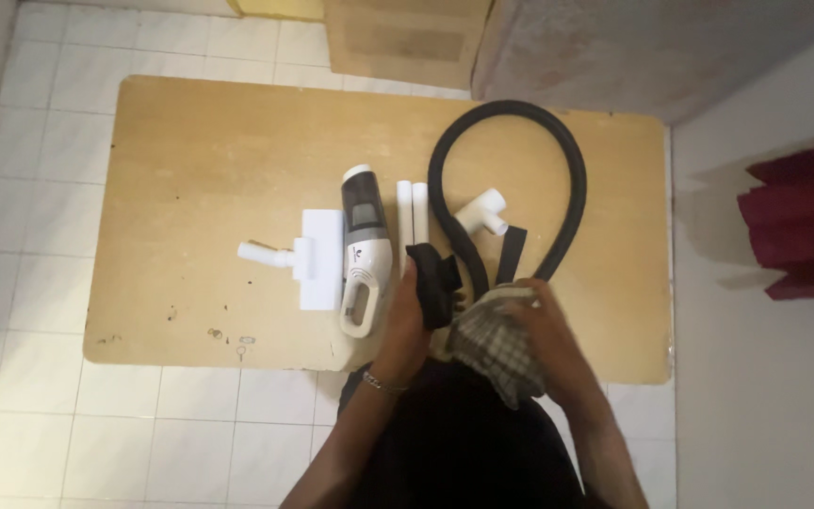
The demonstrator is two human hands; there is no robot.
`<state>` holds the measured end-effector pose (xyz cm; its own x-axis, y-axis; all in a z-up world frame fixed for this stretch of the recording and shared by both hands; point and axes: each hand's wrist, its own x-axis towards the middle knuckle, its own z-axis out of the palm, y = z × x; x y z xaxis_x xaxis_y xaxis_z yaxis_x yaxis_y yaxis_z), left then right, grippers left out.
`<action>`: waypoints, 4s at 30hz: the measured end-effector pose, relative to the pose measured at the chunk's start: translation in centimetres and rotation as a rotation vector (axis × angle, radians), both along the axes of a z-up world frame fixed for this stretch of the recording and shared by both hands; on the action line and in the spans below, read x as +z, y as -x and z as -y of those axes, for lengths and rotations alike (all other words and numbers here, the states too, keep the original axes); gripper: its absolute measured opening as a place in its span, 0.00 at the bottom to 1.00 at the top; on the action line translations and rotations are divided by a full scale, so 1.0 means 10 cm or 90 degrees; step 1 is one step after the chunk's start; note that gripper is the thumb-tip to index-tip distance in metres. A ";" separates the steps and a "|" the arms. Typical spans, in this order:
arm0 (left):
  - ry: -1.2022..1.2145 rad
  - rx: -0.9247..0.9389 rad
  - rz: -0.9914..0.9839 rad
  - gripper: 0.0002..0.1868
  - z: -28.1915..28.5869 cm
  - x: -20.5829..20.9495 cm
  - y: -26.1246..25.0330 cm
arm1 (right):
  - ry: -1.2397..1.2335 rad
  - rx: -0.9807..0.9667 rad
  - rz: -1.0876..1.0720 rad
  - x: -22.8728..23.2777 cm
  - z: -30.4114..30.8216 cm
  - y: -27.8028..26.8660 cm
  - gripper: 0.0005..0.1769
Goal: The person wipes multiple disassembled vacuum cleaner parts with a checkered cloth on a wooden table. They clean the main body, a flexible hose, and several white plastic attachments one by one, turning them over to wipe different sides.
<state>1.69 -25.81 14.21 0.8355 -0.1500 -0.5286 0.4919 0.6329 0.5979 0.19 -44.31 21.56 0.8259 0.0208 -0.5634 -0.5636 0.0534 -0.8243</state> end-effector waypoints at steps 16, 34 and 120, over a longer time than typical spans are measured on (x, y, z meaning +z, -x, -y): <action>-0.289 0.085 0.030 0.22 0.08 0.49 0.06 | 0.446 0.215 0.533 0.36 -0.59 -0.02 0.18; -0.254 0.038 0.099 0.36 -0.05 0.26 0.17 | 0.291 0.326 0.600 0.40 -0.45 0.26 0.21; 0.237 0.114 0.056 0.25 -0.08 -0.18 0.02 | 0.240 0.463 0.119 -0.03 -0.26 -0.09 0.20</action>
<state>1.47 -25.04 12.37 0.9052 -0.1652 -0.3915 0.3117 0.8843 0.3475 1.12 -41.74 21.27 0.7598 0.4226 -0.4941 -0.2027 -0.5681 -0.7976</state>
